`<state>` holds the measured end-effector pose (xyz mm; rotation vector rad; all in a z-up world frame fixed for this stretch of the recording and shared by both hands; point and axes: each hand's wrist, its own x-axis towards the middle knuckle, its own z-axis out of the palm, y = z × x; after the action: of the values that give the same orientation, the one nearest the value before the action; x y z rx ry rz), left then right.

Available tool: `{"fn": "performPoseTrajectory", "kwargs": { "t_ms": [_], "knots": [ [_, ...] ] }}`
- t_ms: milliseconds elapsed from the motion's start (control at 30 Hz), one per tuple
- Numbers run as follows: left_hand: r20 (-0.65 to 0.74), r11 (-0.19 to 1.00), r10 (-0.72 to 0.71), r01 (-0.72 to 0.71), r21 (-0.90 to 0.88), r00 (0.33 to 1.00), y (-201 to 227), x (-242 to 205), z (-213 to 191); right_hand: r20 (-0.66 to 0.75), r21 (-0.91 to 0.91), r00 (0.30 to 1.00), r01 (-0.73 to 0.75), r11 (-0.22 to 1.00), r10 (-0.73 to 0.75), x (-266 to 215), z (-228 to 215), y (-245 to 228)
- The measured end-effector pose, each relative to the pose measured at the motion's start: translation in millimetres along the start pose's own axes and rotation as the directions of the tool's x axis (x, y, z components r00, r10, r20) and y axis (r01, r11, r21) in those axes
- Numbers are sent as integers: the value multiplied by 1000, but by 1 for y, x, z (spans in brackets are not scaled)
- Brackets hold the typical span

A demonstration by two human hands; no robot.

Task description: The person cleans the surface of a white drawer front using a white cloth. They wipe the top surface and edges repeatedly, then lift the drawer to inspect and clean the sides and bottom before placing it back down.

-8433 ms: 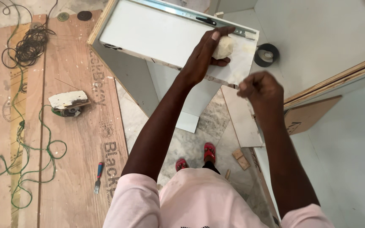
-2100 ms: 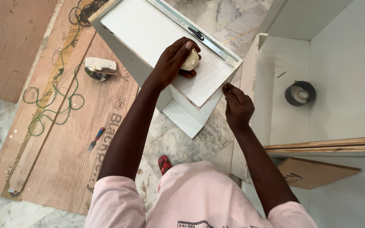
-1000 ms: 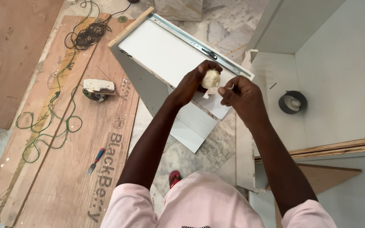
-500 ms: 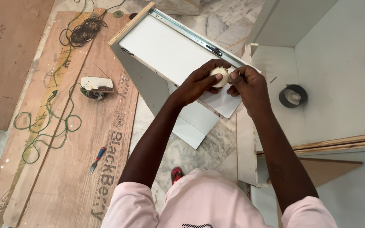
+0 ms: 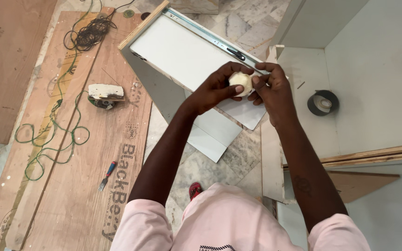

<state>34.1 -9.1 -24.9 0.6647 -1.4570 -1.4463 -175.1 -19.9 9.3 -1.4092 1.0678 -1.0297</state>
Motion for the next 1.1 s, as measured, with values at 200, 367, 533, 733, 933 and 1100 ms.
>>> {"fn": "performPoseTrajectory", "kwargs": {
  "t_ms": [200,367,533,733,933,1100],
  "knots": [
    [37,991,102,-98,-87,994,14,-5,0,-19,-299,995,90,950,-100,5,9,10],
    [-64,990,5,-14,-141,998,13,-3,2,-61,-222,988,129,967,-145,22,-27,14],
    [-141,997,-16,6,-76,990,2,5,1,122,-659,834,474,584,-539,13,-92,-10],
    [-157,996,-63,71,51,986,15,3,7,272,-807,871,438,396,-410,1,-85,-20],
    [-177,997,-68,74,31,982,11,4,8,325,-879,825,443,174,-462,3,-71,-15],
    [-184,994,-93,101,36,978,10,3,9,463,-878,718,451,-160,-520,7,-58,-8]
  ]
}}
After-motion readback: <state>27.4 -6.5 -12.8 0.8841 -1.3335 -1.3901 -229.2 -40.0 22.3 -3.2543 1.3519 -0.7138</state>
